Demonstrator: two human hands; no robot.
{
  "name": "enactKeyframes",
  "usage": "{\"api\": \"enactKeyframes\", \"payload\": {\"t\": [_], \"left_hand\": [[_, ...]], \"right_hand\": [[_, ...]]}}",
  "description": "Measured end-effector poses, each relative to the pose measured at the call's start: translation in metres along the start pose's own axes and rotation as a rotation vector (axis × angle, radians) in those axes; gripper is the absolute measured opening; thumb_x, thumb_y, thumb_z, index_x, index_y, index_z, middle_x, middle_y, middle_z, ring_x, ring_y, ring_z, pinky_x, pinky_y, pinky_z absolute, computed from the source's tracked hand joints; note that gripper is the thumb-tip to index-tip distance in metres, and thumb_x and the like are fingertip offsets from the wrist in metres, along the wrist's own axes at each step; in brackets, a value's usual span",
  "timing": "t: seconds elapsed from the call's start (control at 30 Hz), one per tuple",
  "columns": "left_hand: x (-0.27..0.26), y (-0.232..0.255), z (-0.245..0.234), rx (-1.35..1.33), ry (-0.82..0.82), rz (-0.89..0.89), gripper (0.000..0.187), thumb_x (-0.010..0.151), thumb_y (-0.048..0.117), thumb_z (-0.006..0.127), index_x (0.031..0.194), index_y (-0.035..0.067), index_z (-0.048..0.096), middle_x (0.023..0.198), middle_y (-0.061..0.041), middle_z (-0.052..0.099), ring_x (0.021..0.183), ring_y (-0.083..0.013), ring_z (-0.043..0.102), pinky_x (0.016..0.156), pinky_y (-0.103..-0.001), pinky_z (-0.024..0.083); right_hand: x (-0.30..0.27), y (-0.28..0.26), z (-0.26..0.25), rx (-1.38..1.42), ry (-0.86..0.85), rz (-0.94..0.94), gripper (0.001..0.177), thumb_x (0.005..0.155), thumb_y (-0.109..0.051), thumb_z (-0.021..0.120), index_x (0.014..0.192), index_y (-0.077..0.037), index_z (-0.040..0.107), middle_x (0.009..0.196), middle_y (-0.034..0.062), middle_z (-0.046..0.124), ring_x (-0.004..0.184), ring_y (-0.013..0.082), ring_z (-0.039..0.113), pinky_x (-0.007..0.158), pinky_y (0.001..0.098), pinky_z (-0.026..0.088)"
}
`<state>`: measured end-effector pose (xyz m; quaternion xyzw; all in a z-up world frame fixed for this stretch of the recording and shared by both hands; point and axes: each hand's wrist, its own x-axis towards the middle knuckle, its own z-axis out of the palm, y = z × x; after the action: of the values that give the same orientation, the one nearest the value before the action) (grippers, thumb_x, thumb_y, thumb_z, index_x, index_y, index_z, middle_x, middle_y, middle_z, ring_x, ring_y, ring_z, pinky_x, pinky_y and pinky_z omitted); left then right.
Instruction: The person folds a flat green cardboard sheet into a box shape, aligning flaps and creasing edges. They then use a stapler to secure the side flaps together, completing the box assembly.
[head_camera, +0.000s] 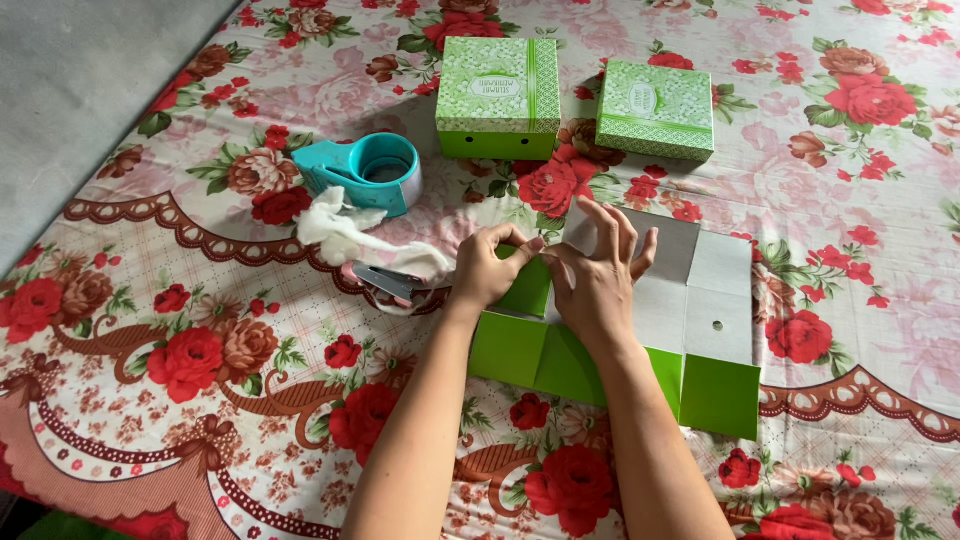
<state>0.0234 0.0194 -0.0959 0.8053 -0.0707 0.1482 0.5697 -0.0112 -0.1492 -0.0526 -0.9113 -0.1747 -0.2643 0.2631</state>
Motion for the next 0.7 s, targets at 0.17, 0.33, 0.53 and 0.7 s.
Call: {"api": "enactKeyframes", "payload": {"t": [0.17, 0.33, 0.53, 0.7], "left_hand": [[0.007, -0.008, 0.004, 0.071, 0.094, -0.121, 0.031, 0.088, 0.035, 0.079, 0.082, 0.005, 0.074, 0.075, -0.006, 0.076, 0.067, -0.0125, 0.069, 0.065, -0.031, 0.053], [0.016, -0.03, 0.002, -0.026, -0.119, -0.181, 0.028, 0.087, 0.033, 0.08, 0.086, 0.006, 0.077, 0.077, -0.004, 0.078, 0.07, -0.009, 0.067, 0.067, -0.03, 0.053], [0.044, -0.049, -0.004, -0.048, -0.451, -0.304, 0.022, 0.081, 0.024, 0.084, 0.089, 0.004, 0.081, 0.082, -0.002, 0.079, 0.073, -0.0074, 0.069, 0.071, -0.025, 0.055], [0.031, -0.043, -0.002, -0.089, -0.326, -0.265, 0.014, 0.084, 0.014, 0.077, 0.09, 0.002, 0.081, 0.08, -0.003, 0.077, 0.074, -0.0075, 0.065, 0.07, -0.027, 0.054]], "right_hand": [[0.004, 0.005, -0.006, 0.003, -0.036, -0.042, 0.05, 0.097, -0.028, 0.068, 0.146, -0.021, 0.059, 0.161, 0.0097, 0.041, 0.15, 0.0311, 0.035, 0.119, 0.0726, 0.008], [-0.007, 0.009, 0.012, -0.078, -0.341, -0.001, 0.048, 0.099, -0.03, 0.056, 0.143, -0.012, 0.055, 0.15, 0.0045, 0.051, 0.145, 0.0276, 0.039, 0.112, 0.0773, 0.008], [-0.01, 0.016, 0.02, 0.126, -0.237, 0.059, 0.055, 0.102, -0.017, 0.05, 0.155, -0.006, 0.04, 0.148, 0.0144, 0.051, 0.141, 0.0301, 0.046, 0.122, 0.0656, 0.011], [-0.005, 0.015, 0.016, 0.206, -0.264, 0.112, 0.06, 0.096, -0.01, 0.055, 0.155, -0.01, 0.041, 0.145, 0.0119, 0.054, 0.137, 0.0282, 0.049, 0.127, 0.0579, 0.016]]}}
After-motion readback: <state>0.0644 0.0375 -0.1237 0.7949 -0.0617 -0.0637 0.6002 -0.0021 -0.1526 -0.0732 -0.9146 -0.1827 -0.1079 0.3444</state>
